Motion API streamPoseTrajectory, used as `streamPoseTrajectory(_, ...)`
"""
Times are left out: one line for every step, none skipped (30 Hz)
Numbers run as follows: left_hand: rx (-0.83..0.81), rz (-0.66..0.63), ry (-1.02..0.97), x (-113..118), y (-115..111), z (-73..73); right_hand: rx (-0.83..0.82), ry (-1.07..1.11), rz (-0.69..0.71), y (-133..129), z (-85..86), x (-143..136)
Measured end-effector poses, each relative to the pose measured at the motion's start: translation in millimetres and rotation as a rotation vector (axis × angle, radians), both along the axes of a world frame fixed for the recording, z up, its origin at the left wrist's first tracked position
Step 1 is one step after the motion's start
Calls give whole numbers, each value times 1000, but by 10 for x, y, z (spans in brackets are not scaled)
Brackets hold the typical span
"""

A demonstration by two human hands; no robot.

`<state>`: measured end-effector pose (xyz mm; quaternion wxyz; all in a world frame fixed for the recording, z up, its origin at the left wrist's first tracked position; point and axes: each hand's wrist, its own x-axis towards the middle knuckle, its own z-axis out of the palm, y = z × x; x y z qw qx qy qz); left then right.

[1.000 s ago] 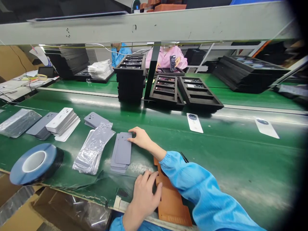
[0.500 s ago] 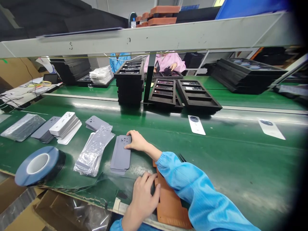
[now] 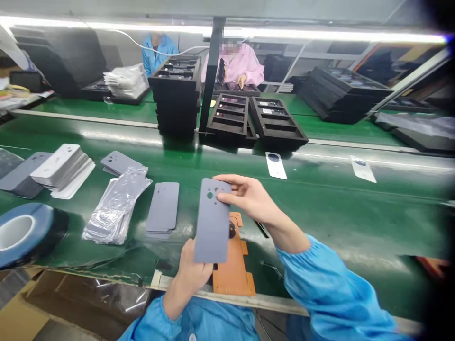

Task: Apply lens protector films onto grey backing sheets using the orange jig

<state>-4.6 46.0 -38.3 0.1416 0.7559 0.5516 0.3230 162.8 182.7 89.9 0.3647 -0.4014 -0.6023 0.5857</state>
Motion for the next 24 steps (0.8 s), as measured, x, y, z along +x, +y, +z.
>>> streamPoseTrajectory(-24,-24,-15,-16,1,7,-13,-47,-25,-111,-6,166)
streamPoseTrajectory(-57,-46,-35,-32,1,13,-17,-103,-56,-221,-37,308)
streamPoseTrajectory(-87,-63,-52,-45,1,18,-12,-164,-87,-323,-89,422)
streamPoseTrajectory(-112,-74,-66,-55,0,22,0,-223,-113,-417,-158,509)
streamPoseTrajectory(-131,-83,-75,-60,-2,24,18,-276,-135,-498,-237,571)
streamPoseTrajectory(-142,-89,-79,-61,-5,24,37,-317,-150,-567,-317,612)
streamPoseTrajectory(-148,-89,-76,-56,-7,22,54,-346,-156,-623,-395,637)
streamPoseTrajectory(-154,-82,-67,-47,-10,19,70,-362,-154,-667,-464,650)
streamPoseTrajectory(-160,-67,-53,-35,-12,15,86,-372,-145,-700,-522,655)
streamPoseTrajectory(-163,-48,-38,-21,-13,11,105,-381,-133,-724,-567,655)
streamPoseTrajectory(-164,-27,-24,-6,-14,8,128,-392,-121,-740,-600,651)
streamPoseTrajectory(-163,-13,-15,6,-13,4,154,-407,-110,-751,-623,645)
streamPoseTrajectory(-163,-5,-9,17,-13,1,182,-426,-100,-758,-640,636)
streamPoseTrajectory(-161,0,-5,24,-11,-3,211,-447,-89,-763,-654,625)
streamPoseTrajectory(-157,5,0,29,-10,-6,241,-468,-73,-766,-669,612)
streamPoseTrajectory(-152,7,7,31,-8,-10,275,-489,-53,-769,-688,598)
streamPoseTrajectory(-147,8,16,32,-7,-14,315,-513,-32,-770,-713,584)
streamPoseTrajectory(-144,8,24,33,-5,-16,365,-542,-18,-770,-746,571)
streamPoseTrajectory(-142,9,31,32,-3,-18,424,-580,-17,-768,-784,559)
streamPoseTrajectory(-143,8,34,32,-2,-17,487,-626,-30,-765,-827,550)
streamPoseTrajectory(-149,7,35,32,0,-16,544,-679,-49,-760,-871,543)
streamPoseTrajectory(-156,6,36,33,1,-13,592,-736,-64,-755,-913,537)
streamPoseTrajectory(-162,6,37,34,3,-10,625,-793,-70,-752,-950,531)
streamPoseTrajectory(-166,7,38,35,4,-6,638,-849,-62,-752,-979,524)
